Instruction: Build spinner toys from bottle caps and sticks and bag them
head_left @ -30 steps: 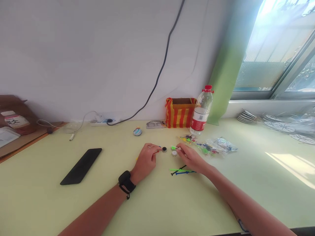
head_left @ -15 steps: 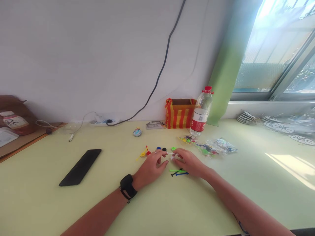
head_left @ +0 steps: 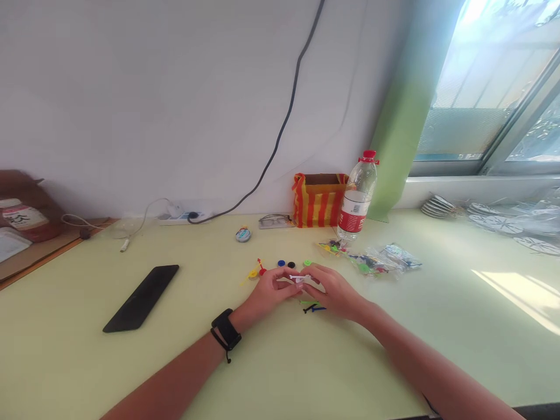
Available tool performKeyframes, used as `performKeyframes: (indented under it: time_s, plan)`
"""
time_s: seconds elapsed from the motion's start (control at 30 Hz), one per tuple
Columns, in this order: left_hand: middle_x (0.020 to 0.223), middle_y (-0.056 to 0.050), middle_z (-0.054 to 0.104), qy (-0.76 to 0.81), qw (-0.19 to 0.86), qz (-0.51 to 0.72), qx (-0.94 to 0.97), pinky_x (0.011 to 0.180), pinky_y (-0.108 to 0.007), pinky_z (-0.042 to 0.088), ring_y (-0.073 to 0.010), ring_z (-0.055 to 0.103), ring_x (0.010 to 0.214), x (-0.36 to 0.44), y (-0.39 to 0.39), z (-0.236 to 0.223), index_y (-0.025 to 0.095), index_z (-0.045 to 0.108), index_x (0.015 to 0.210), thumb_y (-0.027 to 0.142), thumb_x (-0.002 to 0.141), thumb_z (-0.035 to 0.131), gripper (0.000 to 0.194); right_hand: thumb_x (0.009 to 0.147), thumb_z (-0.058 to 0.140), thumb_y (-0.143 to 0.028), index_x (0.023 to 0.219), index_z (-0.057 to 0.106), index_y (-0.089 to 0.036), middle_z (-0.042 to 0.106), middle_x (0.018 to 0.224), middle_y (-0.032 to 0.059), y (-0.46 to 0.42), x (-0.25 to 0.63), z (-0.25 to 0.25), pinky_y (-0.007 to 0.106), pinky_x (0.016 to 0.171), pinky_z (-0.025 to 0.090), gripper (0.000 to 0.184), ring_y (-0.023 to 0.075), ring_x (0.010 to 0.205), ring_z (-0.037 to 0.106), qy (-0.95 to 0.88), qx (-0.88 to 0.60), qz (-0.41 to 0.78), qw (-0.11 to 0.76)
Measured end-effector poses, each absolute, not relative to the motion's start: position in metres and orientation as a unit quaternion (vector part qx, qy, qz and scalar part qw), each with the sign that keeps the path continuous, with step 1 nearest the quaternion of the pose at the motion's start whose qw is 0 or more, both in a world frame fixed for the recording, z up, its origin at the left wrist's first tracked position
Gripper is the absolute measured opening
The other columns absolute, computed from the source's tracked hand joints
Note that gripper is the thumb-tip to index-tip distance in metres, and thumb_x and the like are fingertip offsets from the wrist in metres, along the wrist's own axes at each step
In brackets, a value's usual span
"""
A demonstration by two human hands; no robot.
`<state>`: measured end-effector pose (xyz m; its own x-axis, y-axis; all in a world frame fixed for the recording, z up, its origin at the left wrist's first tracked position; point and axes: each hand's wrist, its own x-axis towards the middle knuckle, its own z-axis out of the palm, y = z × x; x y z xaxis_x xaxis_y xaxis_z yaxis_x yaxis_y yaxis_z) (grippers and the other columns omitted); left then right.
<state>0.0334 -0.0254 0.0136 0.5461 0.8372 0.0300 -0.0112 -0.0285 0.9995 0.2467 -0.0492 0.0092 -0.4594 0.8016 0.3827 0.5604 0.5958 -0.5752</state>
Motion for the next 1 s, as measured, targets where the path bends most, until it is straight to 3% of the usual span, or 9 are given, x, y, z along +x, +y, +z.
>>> performKeyframes:
  time_s: [0.17, 0.27, 0.47, 0.67, 1.0]
  plan:
    - [0.095, -0.006, 0.075, 0.338, 0.628, 0.369, 0.597, 0.092, -0.042, 0.058, -0.0229, 0.075, 0.088, 0.032, -0.024, 0.015, 0.017, 0.07, 0.093, 0.043, 0.078, 0.085, 0.033, 0.103, 0.045, -0.035, 0.122, 0.048, -0.025, 0.064, 0.098, 0.0058, -0.057, 0.246, 0.014, 0.035, 0.076, 0.047, 0.022, 0.0219, 0.084, 0.059, -0.809, -0.427, 0.223, 0.337]
    - [0.094, -0.005, 0.073, 0.351, 0.612, 0.375, 0.601, 0.089, -0.039, 0.059, -0.0209, 0.074, 0.085, 0.032, -0.021, 0.011, 0.017, 0.069, 0.091, 0.042, 0.078, 0.085, 0.033, 0.106, 0.034, -0.033, 0.107, 0.043, -0.025, 0.055, 0.088, 0.0025, -0.057, 0.248, 0.016, 0.033, 0.068, 0.044, 0.012, 0.0197, 0.072, 0.051, -0.773, -0.44, 0.258, 0.378]
    - [0.102, -0.008, 0.075, 0.345, 0.582, 0.408, 0.613, 0.096, -0.039, 0.057, -0.0221, 0.073, 0.098, 0.032, -0.016, 0.0, 0.017, 0.068, 0.098, 0.033, 0.072, 0.09, 0.037, 0.106, 0.036, -0.04, 0.095, 0.046, -0.025, 0.049, 0.078, -0.0002, -0.053, 0.246, 0.02, 0.03, 0.061, 0.037, 0.022, 0.0181, 0.067, 0.043, -0.749, -0.427, 0.312, 0.399]
    - [0.109, -0.01, 0.075, 0.317, 0.595, 0.394, 0.624, 0.097, -0.041, 0.058, -0.0252, 0.073, 0.104, 0.033, -0.02, 0.002, 0.018, 0.067, 0.102, 0.032, 0.079, 0.086, 0.033, 0.107, 0.038, -0.039, 0.109, 0.049, -0.024, 0.055, 0.089, 0.0018, -0.056, 0.24, 0.017, 0.029, 0.069, 0.042, 0.018, 0.0178, 0.079, 0.051, -0.745, -0.383, 0.366, 0.405]
    - [0.1, -0.008, 0.075, 0.326, 0.531, 0.4, 0.672, 0.091, -0.039, 0.06, -0.0234, 0.072, 0.098, 0.033, -0.021, 0.001, 0.017, 0.07, 0.097, 0.037, 0.085, 0.08, 0.026, 0.105, 0.038, -0.025, 0.108, 0.044, -0.025, 0.055, 0.084, -0.0003, -0.056, 0.239, 0.011, 0.028, 0.066, 0.038, 0.007, 0.0169, 0.071, 0.048, -0.801, -0.39, 0.272, 0.363]
